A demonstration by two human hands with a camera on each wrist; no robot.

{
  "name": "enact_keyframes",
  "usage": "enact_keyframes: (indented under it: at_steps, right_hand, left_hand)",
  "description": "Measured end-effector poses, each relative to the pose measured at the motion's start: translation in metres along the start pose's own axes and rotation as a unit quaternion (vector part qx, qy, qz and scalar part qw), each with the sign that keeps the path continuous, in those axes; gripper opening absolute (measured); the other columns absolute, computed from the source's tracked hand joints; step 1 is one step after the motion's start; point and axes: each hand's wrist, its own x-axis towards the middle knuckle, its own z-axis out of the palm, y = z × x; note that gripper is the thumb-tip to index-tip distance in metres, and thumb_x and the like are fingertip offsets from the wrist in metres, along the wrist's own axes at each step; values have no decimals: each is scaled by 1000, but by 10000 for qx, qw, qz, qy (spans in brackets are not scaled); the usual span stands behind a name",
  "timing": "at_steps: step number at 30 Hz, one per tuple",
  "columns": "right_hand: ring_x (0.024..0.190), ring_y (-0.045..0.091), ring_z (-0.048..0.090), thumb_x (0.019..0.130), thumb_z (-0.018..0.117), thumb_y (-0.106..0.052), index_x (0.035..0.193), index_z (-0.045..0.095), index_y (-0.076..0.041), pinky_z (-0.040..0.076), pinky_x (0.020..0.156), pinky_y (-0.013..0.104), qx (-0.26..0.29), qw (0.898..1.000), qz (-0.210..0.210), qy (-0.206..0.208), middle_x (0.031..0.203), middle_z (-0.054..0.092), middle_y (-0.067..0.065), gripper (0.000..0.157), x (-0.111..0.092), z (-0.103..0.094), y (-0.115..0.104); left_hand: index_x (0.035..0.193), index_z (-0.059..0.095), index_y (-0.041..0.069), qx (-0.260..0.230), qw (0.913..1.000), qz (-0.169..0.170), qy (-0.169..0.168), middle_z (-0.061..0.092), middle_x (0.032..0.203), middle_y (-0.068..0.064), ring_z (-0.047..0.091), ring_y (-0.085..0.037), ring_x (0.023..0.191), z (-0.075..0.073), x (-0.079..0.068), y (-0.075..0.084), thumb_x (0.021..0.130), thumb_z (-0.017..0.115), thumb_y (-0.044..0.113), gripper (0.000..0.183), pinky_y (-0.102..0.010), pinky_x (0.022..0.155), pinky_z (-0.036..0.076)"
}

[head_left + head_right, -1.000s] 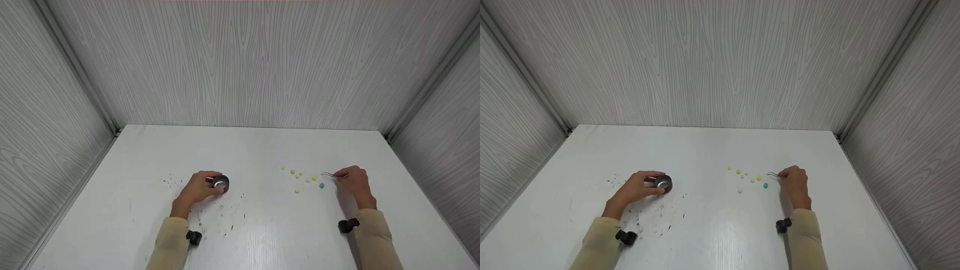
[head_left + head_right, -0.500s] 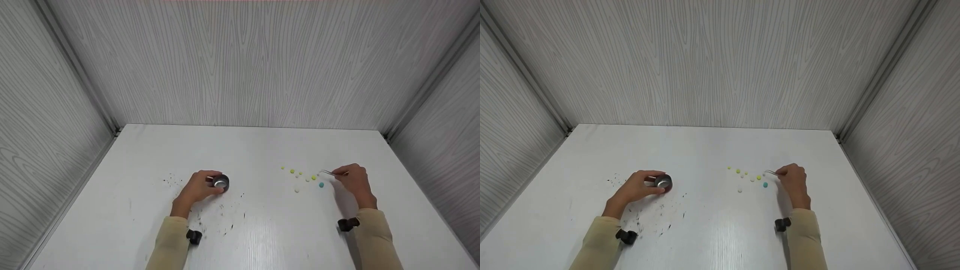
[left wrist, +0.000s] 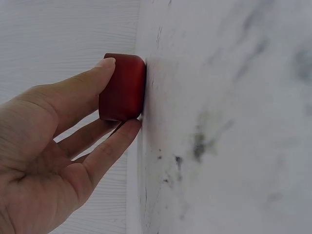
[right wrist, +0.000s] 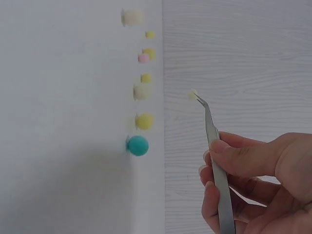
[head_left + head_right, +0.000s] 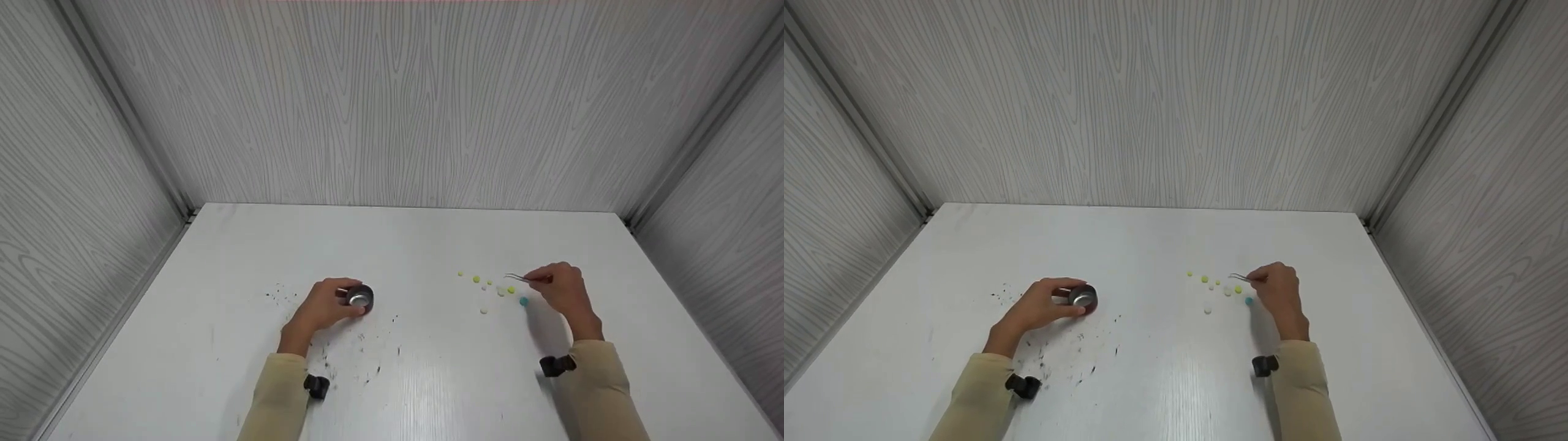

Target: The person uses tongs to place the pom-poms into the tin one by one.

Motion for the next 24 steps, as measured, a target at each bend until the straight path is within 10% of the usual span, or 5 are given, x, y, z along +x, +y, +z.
enact_keyframes:
  at_steps: [24]
  right_hand:
    - [89,31,70,87,74,7,97,83,-2,56,76,35,588,9932,-813,-583,96,77,17,16,7,57,-69]
  left_hand:
    - [138,66,9,-52,10000,59,-10,66,137,-18,66,-37,124,1,-1,-1,87,83,9,53,-51,105,54]
